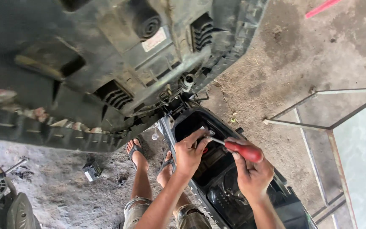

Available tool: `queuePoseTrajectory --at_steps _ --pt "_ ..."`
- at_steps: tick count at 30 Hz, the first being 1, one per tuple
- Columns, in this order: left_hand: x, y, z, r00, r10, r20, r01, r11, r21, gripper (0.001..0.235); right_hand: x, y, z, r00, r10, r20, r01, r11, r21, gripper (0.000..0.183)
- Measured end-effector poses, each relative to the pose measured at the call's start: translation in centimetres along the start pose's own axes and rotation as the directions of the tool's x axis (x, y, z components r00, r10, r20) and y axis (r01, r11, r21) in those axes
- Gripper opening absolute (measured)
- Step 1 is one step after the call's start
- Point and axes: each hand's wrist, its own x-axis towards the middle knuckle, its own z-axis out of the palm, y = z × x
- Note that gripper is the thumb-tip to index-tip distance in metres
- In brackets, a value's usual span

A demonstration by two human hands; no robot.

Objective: The person works on the underside of a motorcycle with the seat removed, using a screwdriver to tighten or loosen screws on the battery and surrounding components. The person also handles wires and adjusts parts within the motorcycle's frame.

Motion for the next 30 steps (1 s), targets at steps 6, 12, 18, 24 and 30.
queuePoseTrajectory --at_steps 6,12,18,24,30 --pt "-1.4 0.0 -0.9 0.999 0.024 0.044 -0.025 0.999 0.021 0.015 -1.9 0.5 -1.1 0.976 0.156 -0.154 -0.122 0.97 0.21 0.02" --pt "-6.1 -0.8 -3.3 0.975 -0.199 0.095 0.204 0.978 -0.042 0.017 -10.5 7.1 -1.6 0.824 0.526 0.21 -0.144 -0.164 0.976 0.011" --pt "-8.3 3.8 -2.1 0.885 -0.041 0.464 -0.091 0.962 0.259 0.021 -9.5 4.3 0.7 0.258 0.752 0.607 -0.683 -0.303 0.665 0.04" --pt "-6.7 3.3 -0.7 0.878 0.163 0.451 -0.252 0.957 0.145 0.016 -10.7 6.9 0.2 0.264 0.777 0.572 -0.606 -0.328 0.725 0.022" --pt "3.3 0.8 5.2 0.865 -0.318 0.389 -0.093 0.66 0.746 0.041 -13.4 10.5 -0.6 0.481 0.796 0.368 -0.624 0.015 0.781 0.019"
